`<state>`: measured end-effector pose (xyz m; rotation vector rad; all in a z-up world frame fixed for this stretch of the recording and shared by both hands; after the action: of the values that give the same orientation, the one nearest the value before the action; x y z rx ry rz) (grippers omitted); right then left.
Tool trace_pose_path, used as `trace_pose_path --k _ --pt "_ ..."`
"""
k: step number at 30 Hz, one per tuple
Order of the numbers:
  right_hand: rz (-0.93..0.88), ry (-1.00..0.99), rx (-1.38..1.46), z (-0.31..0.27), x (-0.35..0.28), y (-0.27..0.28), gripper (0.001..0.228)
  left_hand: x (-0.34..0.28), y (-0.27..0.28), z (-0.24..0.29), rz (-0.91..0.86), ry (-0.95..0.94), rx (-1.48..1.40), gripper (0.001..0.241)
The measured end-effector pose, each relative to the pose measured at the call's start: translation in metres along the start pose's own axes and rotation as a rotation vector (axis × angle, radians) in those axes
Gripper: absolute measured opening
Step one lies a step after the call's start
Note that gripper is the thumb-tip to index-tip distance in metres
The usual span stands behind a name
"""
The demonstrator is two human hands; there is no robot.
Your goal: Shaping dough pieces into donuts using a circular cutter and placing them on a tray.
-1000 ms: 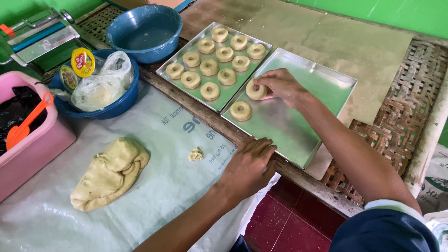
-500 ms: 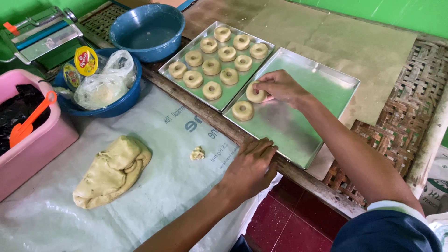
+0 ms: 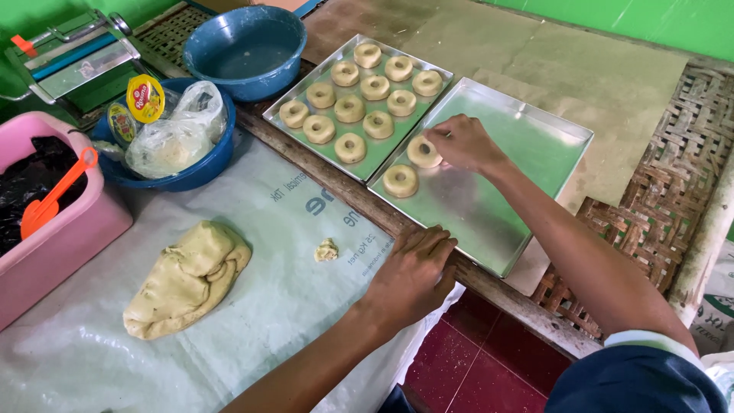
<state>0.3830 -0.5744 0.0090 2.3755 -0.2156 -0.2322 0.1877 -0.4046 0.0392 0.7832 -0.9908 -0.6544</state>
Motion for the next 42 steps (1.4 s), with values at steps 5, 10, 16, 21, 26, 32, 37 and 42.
trace_pose_path --k 5,10,16,21,26,32,37,42 --pt "0.091 0.088 -0.006 -0.015 -0.009 0.009 0.023 0.000 0.002 0.001 -0.005 0.009 0.002 0.037" --pt "0.143 0.219 -0.071 -0.014 -0.008 0.012 0.018 0.000 -0.001 -0.001 -0.005 0.022 -0.013 0.035" --pt "0.086 0.154 -0.023 -0.014 -0.013 0.013 0.021 0.001 0.000 0.001 -0.001 -0.007 0.013 0.037" --pt "0.156 0.302 -0.080 -0.022 -0.011 0.016 0.016 -0.001 0.003 0.004 0.019 0.009 -0.002 0.037" --pt "0.281 0.375 0.011 -0.040 -0.027 0.044 0.017 -0.003 0.024 0.024 0.019 -0.033 -0.042 0.038" --pt "0.224 0.479 0.167 -0.090 -0.069 0.053 0.013 -0.049 0.082 0.062 0.068 -0.036 -0.112 0.049" --pt "0.131 0.624 0.228 -0.176 -0.130 0.027 0.011 -0.106 0.137 0.062 0.095 0.091 -0.112 0.043" --pt "0.014 0.854 0.076 -0.262 -0.198 -0.026 0.018 -0.176 0.184 0.053 0.131 0.265 -0.004 0.041"
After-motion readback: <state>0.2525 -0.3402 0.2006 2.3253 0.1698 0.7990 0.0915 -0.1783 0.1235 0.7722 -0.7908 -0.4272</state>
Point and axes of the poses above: each hand's wrist, its own x-axis towards the middle knuckle, its own y-axis out of the back of the hand, z = x × y, the point moved 10 cm from there along x, towards the middle knuckle, and after that the axes turned 9 degrees about -y, right-handed, at the moved point
